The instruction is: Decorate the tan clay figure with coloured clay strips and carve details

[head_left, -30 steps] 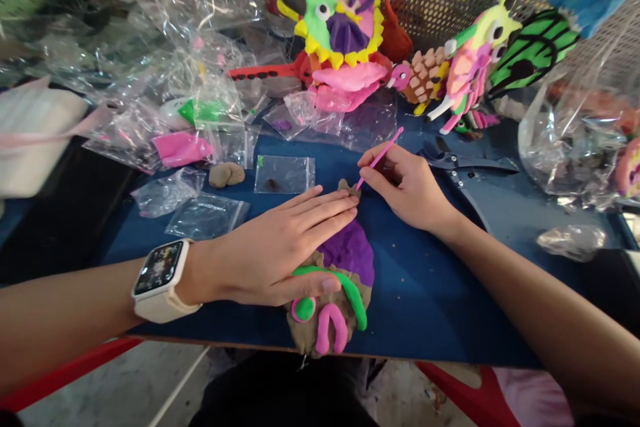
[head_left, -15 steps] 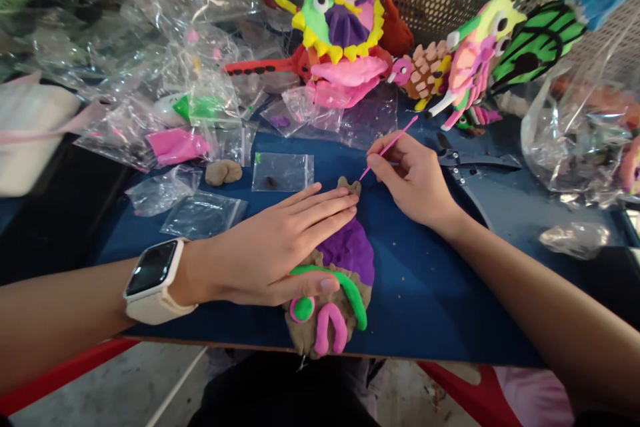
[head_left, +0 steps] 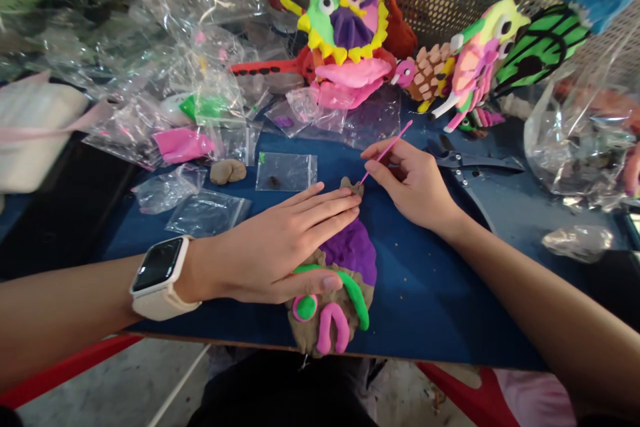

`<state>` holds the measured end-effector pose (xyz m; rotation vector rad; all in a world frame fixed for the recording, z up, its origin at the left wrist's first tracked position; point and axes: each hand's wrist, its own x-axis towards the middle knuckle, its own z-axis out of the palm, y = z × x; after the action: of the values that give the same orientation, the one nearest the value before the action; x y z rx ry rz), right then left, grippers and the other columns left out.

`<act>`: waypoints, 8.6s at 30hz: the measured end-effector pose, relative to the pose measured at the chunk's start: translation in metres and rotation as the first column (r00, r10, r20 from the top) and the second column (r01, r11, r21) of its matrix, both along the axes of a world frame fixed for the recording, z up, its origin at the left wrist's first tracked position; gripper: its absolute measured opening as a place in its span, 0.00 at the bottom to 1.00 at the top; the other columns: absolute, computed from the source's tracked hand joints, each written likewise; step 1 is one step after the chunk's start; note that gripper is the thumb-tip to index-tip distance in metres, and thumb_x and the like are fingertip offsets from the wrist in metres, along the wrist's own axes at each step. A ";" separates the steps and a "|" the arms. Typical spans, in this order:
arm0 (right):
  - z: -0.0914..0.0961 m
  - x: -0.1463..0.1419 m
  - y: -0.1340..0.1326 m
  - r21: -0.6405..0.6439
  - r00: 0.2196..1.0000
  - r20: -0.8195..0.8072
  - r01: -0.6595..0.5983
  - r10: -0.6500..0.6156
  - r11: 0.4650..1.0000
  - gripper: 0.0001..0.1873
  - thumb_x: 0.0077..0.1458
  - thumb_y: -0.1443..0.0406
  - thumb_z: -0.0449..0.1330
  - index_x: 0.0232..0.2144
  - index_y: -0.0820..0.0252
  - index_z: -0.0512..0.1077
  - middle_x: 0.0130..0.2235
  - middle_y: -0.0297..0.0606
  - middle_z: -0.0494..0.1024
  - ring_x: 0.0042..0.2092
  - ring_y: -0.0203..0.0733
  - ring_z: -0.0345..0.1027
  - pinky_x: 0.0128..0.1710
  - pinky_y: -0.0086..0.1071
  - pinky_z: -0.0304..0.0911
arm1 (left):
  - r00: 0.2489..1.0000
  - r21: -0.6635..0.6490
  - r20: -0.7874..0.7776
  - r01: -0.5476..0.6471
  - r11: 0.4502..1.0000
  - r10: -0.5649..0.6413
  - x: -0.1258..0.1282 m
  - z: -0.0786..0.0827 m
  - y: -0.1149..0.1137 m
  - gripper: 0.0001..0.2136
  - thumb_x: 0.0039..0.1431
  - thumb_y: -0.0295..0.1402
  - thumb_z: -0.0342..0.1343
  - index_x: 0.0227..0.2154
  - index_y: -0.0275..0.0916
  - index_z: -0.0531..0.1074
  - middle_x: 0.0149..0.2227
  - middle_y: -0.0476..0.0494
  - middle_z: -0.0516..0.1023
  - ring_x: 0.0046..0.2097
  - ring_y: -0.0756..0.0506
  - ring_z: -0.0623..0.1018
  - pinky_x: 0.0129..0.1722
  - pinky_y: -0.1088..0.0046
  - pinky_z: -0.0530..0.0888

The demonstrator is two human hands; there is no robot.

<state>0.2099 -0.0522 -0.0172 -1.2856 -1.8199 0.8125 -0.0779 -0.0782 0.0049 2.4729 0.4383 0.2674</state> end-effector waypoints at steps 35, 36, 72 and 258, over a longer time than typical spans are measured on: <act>0.002 0.001 -0.001 0.020 0.998 -0.040 -0.054 0.055 0.998 0.13 0.73 0.56 0.67 0.54 0.54 0.77 0.39 0.34 0.82 0.35 0.39 0.74 0.36 0.36 0.70 | 0.998 -0.001 0.064 0.000 1.000 0.000 -0.001 0.000 0.000 0.40 0.83 0.59 0.45 0.82 0.33 0.58 0.83 0.26 0.58 0.85 0.29 0.56 0.85 0.41 0.55; 0.001 0.001 -0.001 0.016 0.998 -0.036 -0.057 0.058 0.998 0.14 0.73 0.56 0.67 0.55 0.54 0.77 0.40 0.34 0.82 0.35 0.39 0.74 0.36 0.36 0.70 | 0.998 -0.005 0.063 0.005 1.000 -0.005 -0.001 0.001 0.000 0.39 0.83 0.58 0.45 0.82 0.33 0.58 0.82 0.26 0.59 0.84 0.29 0.58 0.85 0.41 0.55; 0.003 -0.003 -0.002 0.046 0.998 0.014 -0.069 0.068 0.997 0.12 0.72 0.57 0.68 0.53 0.54 0.78 0.41 0.36 0.83 0.36 0.40 0.75 0.36 0.37 0.69 | 0.998 -0.014 0.040 0.057 0.998 -0.057 -0.001 -0.002 0.001 0.40 0.83 0.58 0.45 0.81 0.31 0.59 0.81 0.25 0.62 0.84 0.31 0.61 0.86 0.44 0.53; 0.002 -0.020 0.003 0.053 0.999 -0.020 -0.030 0.031 0.998 0.19 0.70 0.58 0.70 0.59 0.52 0.74 0.39 0.33 0.81 0.34 0.40 0.79 0.33 0.35 0.74 | 0.975 -0.073 0.167 0.159 0.985 -0.145 0.002 -0.007 0.000 0.36 0.83 0.55 0.49 0.77 0.29 0.66 0.78 0.26 0.69 0.82 0.31 0.64 0.84 0.49 0.62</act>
<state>0.1897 -0.0496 -0.0152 -1.2149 -1.8369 0.7867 -0.0763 -0.0784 -0.0017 2.3640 0.1876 0.3737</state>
